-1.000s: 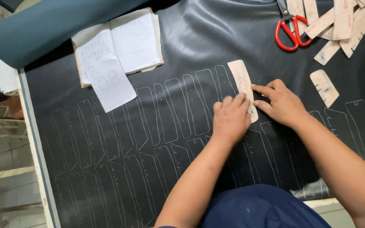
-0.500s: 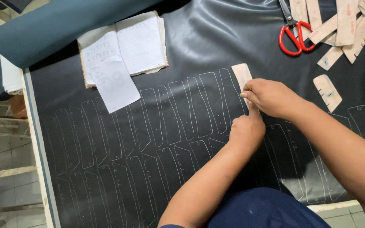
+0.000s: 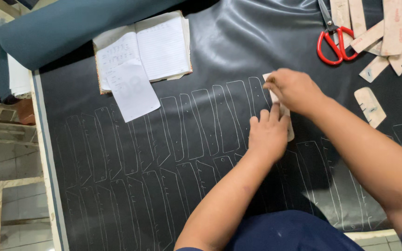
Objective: The person uses a small paper template and a marking tool to trace outlines onto a large black fabric sheet. They repeatedly position the template, trace its edges, and move it to adjacent areas to create a series of identical shapes.
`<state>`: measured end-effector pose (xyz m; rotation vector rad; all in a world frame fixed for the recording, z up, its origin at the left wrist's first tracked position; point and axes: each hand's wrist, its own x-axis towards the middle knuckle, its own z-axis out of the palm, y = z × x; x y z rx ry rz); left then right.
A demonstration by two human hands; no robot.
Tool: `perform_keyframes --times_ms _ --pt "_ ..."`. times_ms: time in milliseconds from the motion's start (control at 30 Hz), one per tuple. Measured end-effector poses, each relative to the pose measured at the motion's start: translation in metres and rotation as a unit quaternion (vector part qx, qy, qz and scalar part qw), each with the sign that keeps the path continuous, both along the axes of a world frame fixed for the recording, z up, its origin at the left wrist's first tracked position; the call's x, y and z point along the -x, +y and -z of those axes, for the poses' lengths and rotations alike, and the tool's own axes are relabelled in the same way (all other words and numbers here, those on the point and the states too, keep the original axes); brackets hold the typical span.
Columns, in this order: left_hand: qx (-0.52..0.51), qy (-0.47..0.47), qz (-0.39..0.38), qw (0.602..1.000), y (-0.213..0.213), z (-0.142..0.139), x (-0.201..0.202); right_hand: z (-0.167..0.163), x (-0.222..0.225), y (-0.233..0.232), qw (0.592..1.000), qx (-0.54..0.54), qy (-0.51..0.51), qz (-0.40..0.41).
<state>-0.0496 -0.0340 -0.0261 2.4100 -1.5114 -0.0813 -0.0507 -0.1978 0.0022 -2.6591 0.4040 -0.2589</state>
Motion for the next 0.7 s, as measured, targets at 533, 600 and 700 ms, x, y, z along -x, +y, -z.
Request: perform_keyframes --times_ms 533,600,700 --pt "-0.034 0.093 -0.011 0.995 -0.001 -0.018 -0.018 0.009 -0.014 -0.045 0.998 0.001 -0.062 0.032" --pt "-0.039 0.097 -0.009 0.994 -0.001 -0.019 -0.019 0.008 -0.008 -0.046 0.997 -0.014 -0.063 0.052" --pt "-0.045 0.088 -0.006 0.995 -0.001 -0.019 -0.019 0.007 0.004 -0.041 0.994 -0.046 -0.073 0.074"
